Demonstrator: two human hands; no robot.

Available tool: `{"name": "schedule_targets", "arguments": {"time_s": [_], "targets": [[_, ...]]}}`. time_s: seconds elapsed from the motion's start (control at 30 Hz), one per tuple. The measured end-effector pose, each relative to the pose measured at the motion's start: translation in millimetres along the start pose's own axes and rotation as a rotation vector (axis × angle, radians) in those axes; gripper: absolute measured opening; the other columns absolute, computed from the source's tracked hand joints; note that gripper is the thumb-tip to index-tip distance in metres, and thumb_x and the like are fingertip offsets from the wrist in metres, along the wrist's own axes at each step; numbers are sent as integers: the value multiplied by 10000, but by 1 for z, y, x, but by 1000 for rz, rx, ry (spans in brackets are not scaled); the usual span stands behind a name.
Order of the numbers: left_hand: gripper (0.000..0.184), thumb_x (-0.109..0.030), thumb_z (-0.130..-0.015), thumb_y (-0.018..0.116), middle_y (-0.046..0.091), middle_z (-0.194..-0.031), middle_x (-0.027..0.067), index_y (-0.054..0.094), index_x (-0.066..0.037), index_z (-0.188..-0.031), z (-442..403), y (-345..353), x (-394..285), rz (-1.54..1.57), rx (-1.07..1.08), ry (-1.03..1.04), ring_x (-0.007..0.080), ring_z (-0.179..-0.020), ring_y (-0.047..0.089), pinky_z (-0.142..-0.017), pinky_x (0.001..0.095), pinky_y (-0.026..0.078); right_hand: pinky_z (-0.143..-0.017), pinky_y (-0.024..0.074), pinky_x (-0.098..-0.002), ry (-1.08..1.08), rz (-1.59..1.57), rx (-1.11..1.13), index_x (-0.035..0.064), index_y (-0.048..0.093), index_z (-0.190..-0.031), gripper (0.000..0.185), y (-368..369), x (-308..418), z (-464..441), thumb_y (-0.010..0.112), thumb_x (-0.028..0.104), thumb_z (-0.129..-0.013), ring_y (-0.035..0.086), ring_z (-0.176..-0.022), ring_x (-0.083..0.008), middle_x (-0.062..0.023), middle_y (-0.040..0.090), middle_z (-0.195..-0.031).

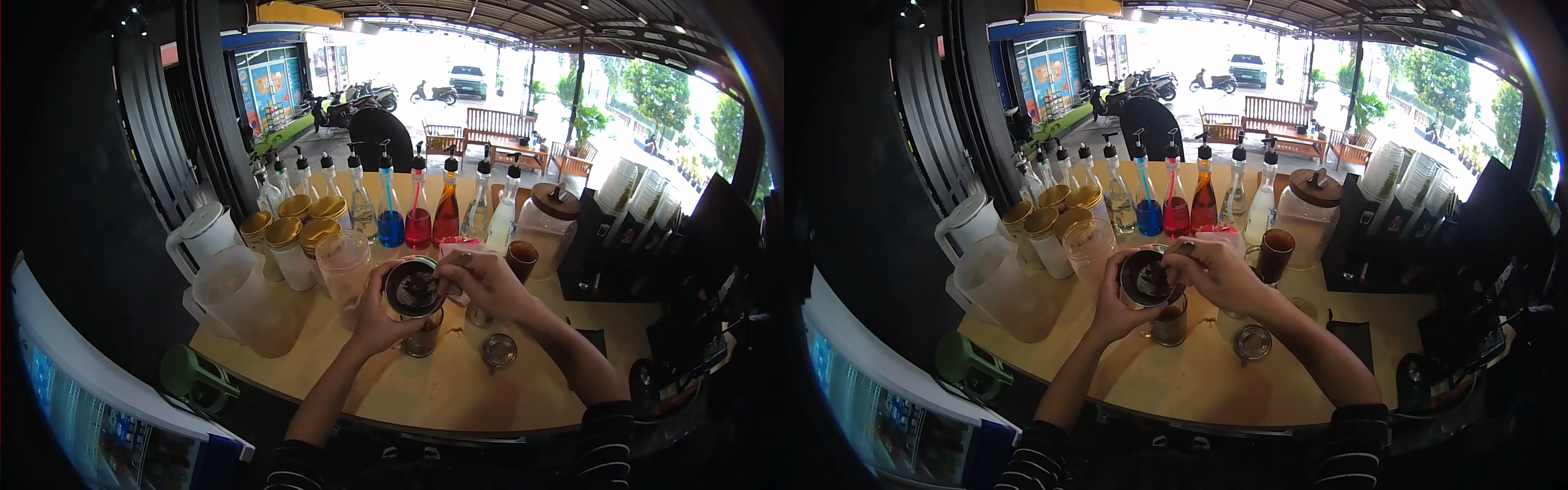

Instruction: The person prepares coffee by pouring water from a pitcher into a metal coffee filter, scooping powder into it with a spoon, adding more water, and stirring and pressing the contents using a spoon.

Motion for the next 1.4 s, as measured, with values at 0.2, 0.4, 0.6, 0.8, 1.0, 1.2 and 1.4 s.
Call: {"name": "schedule_targets", "arguments": {"time_s": [0.2,0.4,0.6,0.8,1.0,1.2,1.4], "targets": [[849,-218,-565,869,495,-1223,113,419,-72,-1269,2,-2,-2,-25,-75,13,253,-1173,512,-999,368,422,-602,505,-284,-133,127,-31,-44,620,-933,149,-2,12,3,550,87,-934,664,-650,-163,-112,655,-696],[827,-134,-567,869,525,-1230,108,400,-51,-1243,3,1,-10,-186,-66,-2,207,-1158,531,-1013,347,419,-607,500,-271,-38,62,-56,-41,626,-911,179,1,4,6,540,113,-946,651,-656,-144,-85,638,-679],[820,-117,-573,862,511,-1263,119,399,-49,-1246,3,8,-18,-229,2,97,216,-1184,521,-1019,358,421,-618,500,-269,30,218,81,-41,627,-934,192,6,0,8,537,128,-954,623,-642,-111,-62,648,-697],[840,-85,-584,860,477,-1303,128,369,-39,-1264,2,6,-7,-188,8,0,219,-1217,502,-1054,351,409,-615,485,-271,19,86,139,-33,624,-909,216,8,10,1,571,173,-942,621,-643,-134,-91,617,-676],[847,-130,-602,878,477,-1288,132,366,-30,-1269,5,8,-1,-184,-3,-7,206,-1199,512,-1033,348,433,-570,445,-302,-125,207,62,-6,588,-853,197,-11,36,-8,583,174,-932,577,-584,-168,-96,596,-655],[847,-138,-601,885,493,-1234,114,371,-27,-1265,7,6,3,-178,-37,-34,189,-1171,524,-1009,338,449,-778,484,-406,-302,562,92,-1,525,-1009,157,12,56,4,573,31,-864,607,-885,-315,-151,573,-884],[830,-131,-605,881,498,-1215,106,384,-28,-1261,5,4,-4,-151,-51,4,186,-1158,532,-998,328,455,-821,493,-414,-331,579,165,18,532,-1059,247,18,38,21,604,23,-822,595,-943,-339,-140,582,-946]]}}
Point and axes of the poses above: each hand's wrist, its own z-axis away from the middle knuckle, its own y-axis out of the palm, x = y × z, the point moved 10 cm from there along -z, towards the middle knuckle
